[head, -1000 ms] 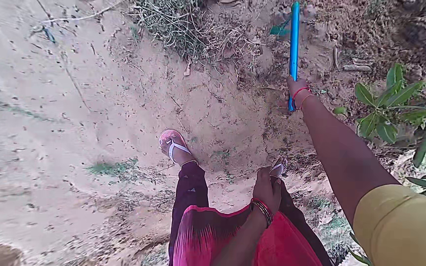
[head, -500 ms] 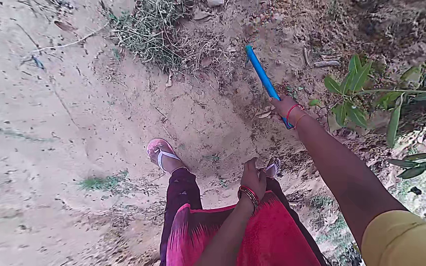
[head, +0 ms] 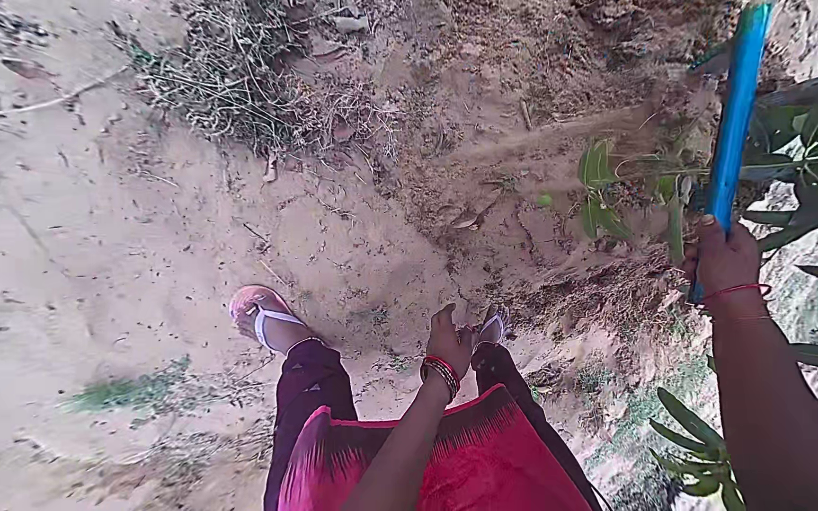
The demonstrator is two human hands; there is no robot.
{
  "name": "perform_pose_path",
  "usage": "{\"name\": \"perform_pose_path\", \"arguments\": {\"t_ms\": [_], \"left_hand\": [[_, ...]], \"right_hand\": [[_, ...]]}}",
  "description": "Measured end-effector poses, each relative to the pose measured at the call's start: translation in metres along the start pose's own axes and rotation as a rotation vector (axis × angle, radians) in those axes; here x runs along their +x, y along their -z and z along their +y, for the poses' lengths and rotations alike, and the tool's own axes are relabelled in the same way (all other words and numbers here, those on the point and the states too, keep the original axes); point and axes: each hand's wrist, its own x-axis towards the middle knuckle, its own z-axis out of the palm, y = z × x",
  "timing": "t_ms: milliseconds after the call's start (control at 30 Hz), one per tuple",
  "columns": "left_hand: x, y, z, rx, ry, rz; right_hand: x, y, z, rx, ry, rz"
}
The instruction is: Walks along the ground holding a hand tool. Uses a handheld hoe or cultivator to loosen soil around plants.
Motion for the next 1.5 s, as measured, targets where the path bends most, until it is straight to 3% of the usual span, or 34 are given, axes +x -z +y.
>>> {"name": "perform_pose_path", "arguments": {"t_ms": [133, 333, 500, 633, 767, 867, 967, 1033, 1133, 1200, 1500], "left_hand": [[-0.003, -0.004, -0.002, 0.030, 0.001, -0.012], [-0.003, -0.008, -0.008, 0.091, 0.027, -0.048], [-0.005, -0.008, -0.004, 0.098, 0.035, -0.080], [-0.009, -0.005, -0.002, 0.082, 0.015, -0.082], [-0.012, 0.005, -0.005, 0.050, 0.004, -0.076], [-0.014, 0.011, -0.018, 0.012, 0.011, -0.055], [-0.017, 0.015, -0.033, -0.010, 0.033, -0.051], [-0.019, 0.016, -0.044, -0.024, 0.040, -0.055], [-0.021, 0.019, -0.051, -0.024, 0.076, -0.103], [-0.024, 0.020, -0.052, -0.037, 0.067, -0.101], [-0.025, 0.022, -0.035, -0.084, 0.014, -0.073]], "right_hand": [[0.027, -0.021, 0.050, -0.075, -0.136, 0.325], [0.045, -0.046, 0.079, -0.027, -0.277, 0.617], [0.064, -0.065, 0.079, 0.028, -0.061, 0.655], [0.039, -0.090, 0.014, 0.287, 0.193, 0.507], [0.025, -0.127, -0.078, 0.566, 0.264, 0.090], [0.033, -0.175, -0.150, 0.566, 0.220, -0.104], [0.063, -0.250, -0.197, 0.350, 0.224, -0.114], [0.074, -0.295, -0.205, 0.119, 0.240, -0.182], [0.055, -0.343, -0.193, -0.205, 0.232, -0.430], [0.038, -0.361, -0.183, -0.259, 0.212, -0.511], [0.006, -0.338, -0.115, -0.132, -0.005, -0.625]]}}
